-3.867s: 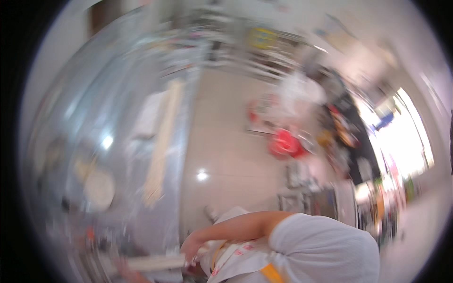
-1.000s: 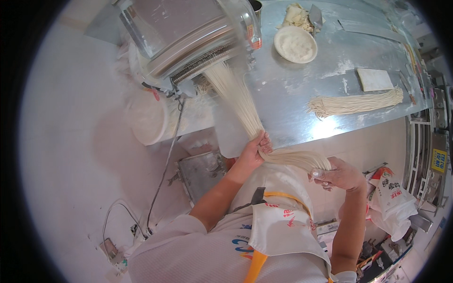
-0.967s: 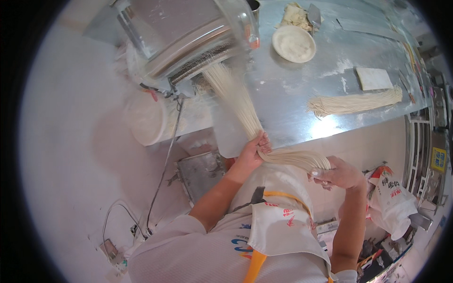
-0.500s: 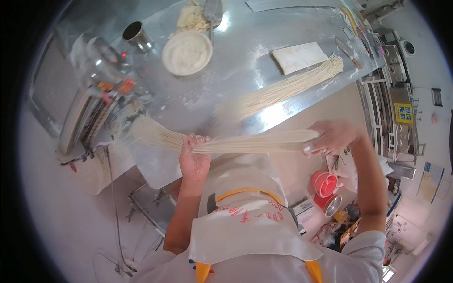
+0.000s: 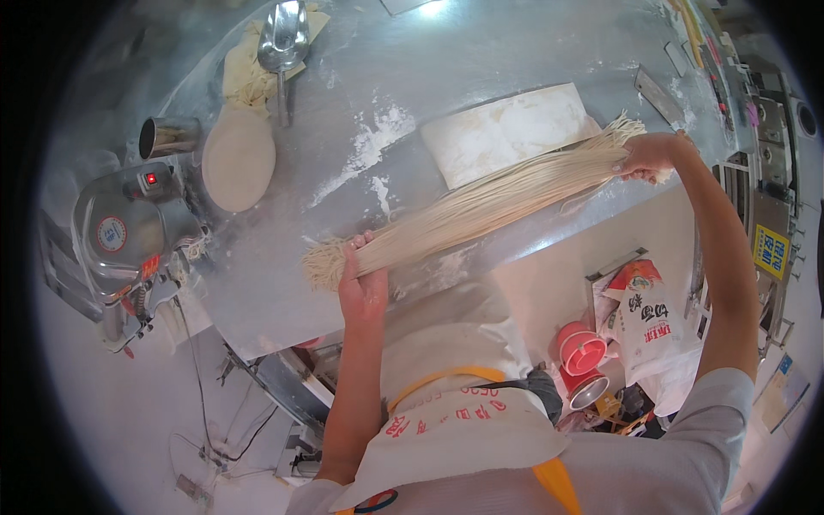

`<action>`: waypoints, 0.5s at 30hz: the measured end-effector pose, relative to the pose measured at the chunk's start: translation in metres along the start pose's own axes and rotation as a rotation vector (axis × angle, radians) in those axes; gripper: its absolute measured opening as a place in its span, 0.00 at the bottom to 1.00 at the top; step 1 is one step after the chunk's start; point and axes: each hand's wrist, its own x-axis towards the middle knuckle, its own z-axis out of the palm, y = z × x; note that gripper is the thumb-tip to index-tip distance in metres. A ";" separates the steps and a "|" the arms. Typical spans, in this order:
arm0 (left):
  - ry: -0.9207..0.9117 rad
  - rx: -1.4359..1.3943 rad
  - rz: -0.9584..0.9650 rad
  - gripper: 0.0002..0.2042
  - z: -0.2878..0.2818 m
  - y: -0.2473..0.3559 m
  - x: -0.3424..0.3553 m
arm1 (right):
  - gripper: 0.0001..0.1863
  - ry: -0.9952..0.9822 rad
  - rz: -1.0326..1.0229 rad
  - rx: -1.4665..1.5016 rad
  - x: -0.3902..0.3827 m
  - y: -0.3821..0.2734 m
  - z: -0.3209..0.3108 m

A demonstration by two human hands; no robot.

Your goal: The person feeds dough sheets into a pasta machine to produce noodles, then collects and stacks them. Later, the person weighs and packages portions of dough or noodles into plastic bags on a digital scale.

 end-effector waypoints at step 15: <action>0.114 0.255 0.075 0.19 -0.026 0.087 -0.069 | 0.29 1.254 -0.067 -0.701 0.114 0.179 -0.060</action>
